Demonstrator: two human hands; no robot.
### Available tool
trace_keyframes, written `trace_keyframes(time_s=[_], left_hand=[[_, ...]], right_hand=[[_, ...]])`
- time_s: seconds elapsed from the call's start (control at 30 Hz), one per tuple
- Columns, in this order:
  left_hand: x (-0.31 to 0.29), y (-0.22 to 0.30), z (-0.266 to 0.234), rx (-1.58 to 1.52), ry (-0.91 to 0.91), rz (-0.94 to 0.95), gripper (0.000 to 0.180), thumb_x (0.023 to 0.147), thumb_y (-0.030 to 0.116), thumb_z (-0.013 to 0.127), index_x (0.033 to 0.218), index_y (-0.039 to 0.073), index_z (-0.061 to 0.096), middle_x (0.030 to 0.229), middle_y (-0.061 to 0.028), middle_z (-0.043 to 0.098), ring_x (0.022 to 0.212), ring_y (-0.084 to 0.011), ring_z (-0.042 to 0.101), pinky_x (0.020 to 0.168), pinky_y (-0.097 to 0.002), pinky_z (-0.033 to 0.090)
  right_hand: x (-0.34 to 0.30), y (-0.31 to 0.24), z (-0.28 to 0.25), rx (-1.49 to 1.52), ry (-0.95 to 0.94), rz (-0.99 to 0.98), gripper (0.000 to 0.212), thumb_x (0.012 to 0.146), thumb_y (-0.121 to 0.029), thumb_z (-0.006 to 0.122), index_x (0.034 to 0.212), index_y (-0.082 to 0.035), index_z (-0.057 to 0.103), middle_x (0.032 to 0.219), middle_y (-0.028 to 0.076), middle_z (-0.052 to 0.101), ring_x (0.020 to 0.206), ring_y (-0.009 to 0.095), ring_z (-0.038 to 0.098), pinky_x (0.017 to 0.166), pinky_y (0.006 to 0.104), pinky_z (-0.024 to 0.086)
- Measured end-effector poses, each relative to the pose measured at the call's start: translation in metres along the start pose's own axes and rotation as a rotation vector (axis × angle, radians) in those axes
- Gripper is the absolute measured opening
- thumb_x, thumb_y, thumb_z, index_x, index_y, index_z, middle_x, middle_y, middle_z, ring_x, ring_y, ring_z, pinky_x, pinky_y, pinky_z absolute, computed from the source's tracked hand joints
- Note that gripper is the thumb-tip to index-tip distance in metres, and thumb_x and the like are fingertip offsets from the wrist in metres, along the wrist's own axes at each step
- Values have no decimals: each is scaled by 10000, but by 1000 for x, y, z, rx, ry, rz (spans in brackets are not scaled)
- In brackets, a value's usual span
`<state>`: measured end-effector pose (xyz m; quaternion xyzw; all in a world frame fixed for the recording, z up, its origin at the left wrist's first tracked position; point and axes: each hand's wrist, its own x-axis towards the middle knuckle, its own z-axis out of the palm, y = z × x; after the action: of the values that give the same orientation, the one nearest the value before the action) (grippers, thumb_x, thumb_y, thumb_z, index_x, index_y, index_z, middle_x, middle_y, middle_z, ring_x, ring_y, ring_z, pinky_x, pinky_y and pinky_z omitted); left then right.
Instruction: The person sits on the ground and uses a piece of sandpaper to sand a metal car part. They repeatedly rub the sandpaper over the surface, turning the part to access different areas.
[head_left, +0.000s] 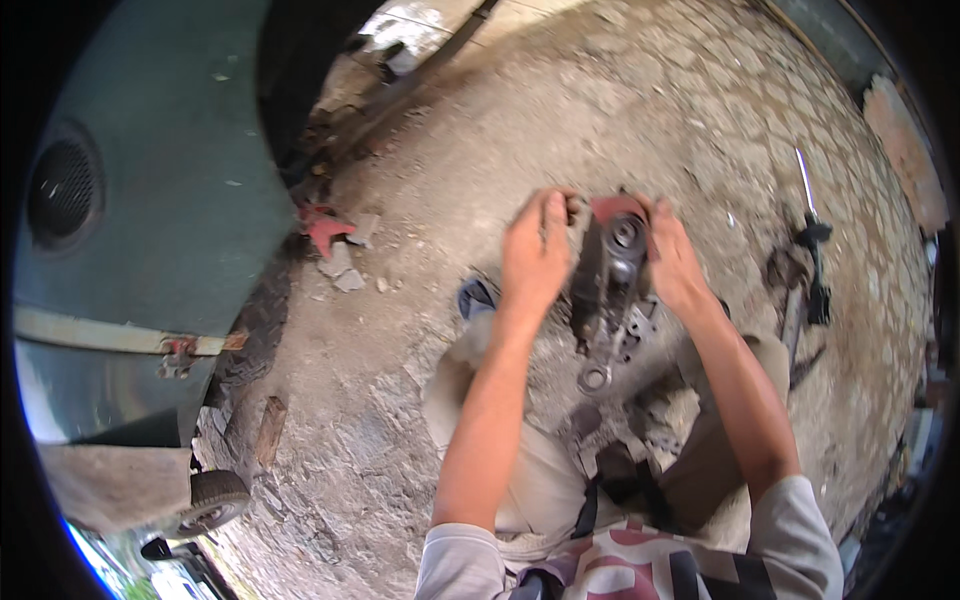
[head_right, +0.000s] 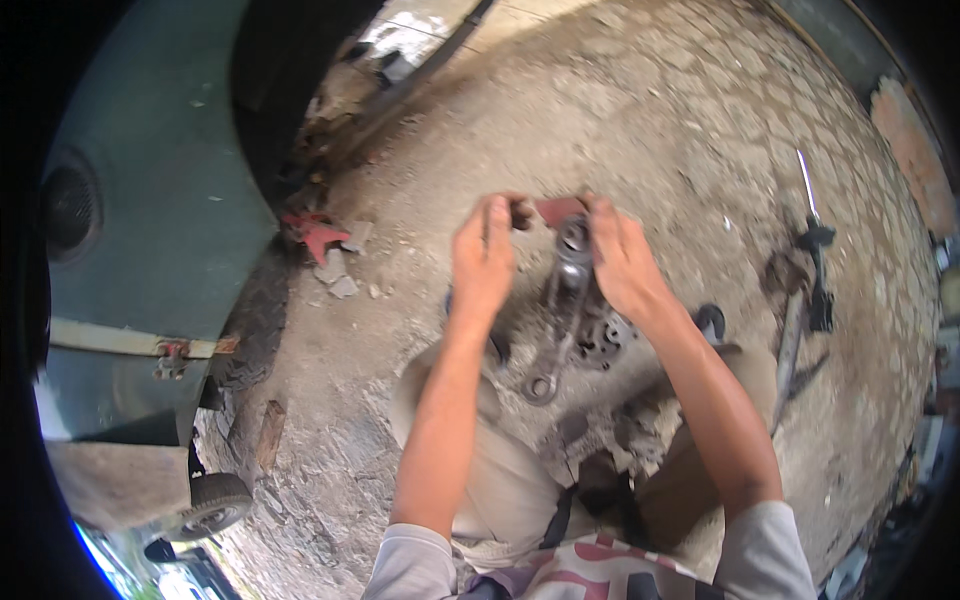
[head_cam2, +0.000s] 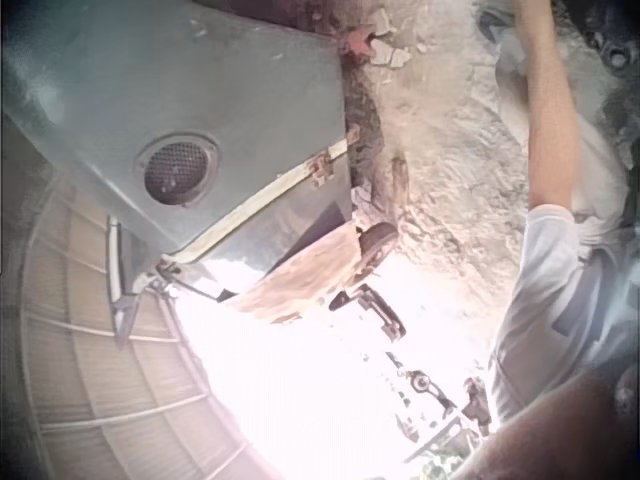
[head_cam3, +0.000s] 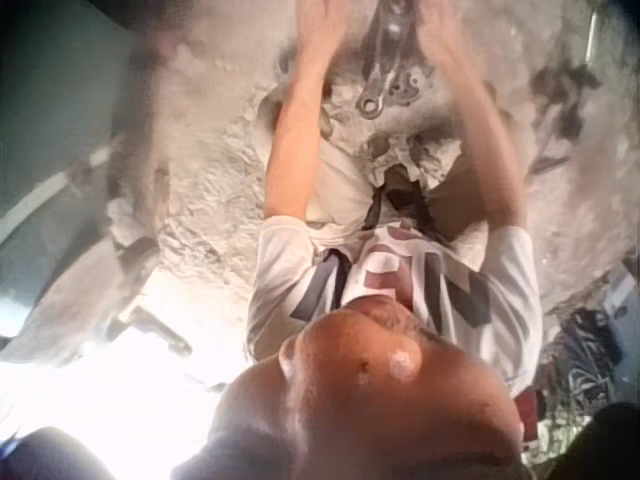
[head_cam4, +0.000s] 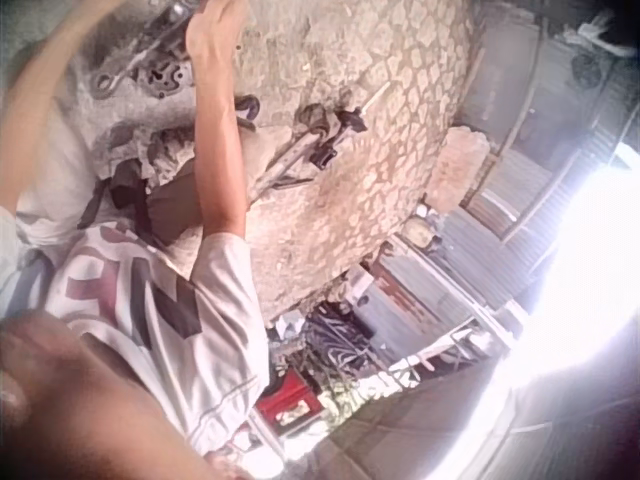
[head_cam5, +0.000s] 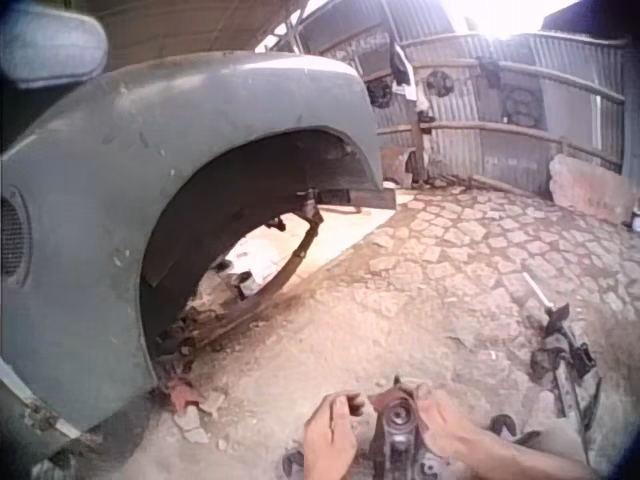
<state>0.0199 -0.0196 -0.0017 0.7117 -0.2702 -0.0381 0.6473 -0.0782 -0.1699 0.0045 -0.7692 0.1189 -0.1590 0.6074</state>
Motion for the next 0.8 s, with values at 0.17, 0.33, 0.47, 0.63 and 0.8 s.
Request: trace_keyframes(time_s=[0.17, 0.33, 0.47, 0.63, 0.8], left_hand=[[1, 6, 3, -31, 43, -88, 420, 1118, 272, 385, 1112, -31, 676, 941, -105, 706, 852, -162, 671, 827, -324, 540], [7, 13, -1, -161, 112, -203, 448, 1118, 314, 388, 1121, -49, 649, 938, -112, 697, 860, -177, 664, 836, -325, 534], [9, 12, 2, -190, 128, -226, 479, 1116, 339, 381, 1124, -57, 650, 951, -128, 706, 862, -192, 675, 843, -333, 540], [9, 5, 2, -127, 80, -227, 522, 1100, 411, 416, 1196, -49, 643, 1040, -131, 686, 941, -194, 664, 907, -351, 528], [12, -6, 0, -130, 108, -230, 507, 1111, 377, 385, 1186, -53, 643, 1058, -136, 677, 950, -210, 665, 904, -351, 536]], right_hand=[[5, -13, 0, 43, -75, 26, 703, 1099, -528, 238, 1186, 13, 678, 964, 131, 670, 894, 221, 596, 1105, 414, 379], [11, -15, 2, 19, -77, -279, 775, 1087, -550, 174, 1114, 12, 707, 949, 137, 685, 930, 271, 609, 1068, 425, 369], [15, -10, -2, 11, -172, -91, 846, 1080, -601, 149, 1091, 33, 709, 1026, 138, 687, 1042, 243, 618, 990, 381, 454], [16, -10, 2, -58, -87, -290, 669, 1085, -505, 241, 1125, -45, 725, 1040, 166, 750, 1096, 368, 663, 1223, 538, 243], [20, -8, 6, 4, -98, -212, 582, 1078, -470, 311, 1083, -68, 733, 1023, 165, 752, 1044, 369, 682, 1218, 562, 237]])
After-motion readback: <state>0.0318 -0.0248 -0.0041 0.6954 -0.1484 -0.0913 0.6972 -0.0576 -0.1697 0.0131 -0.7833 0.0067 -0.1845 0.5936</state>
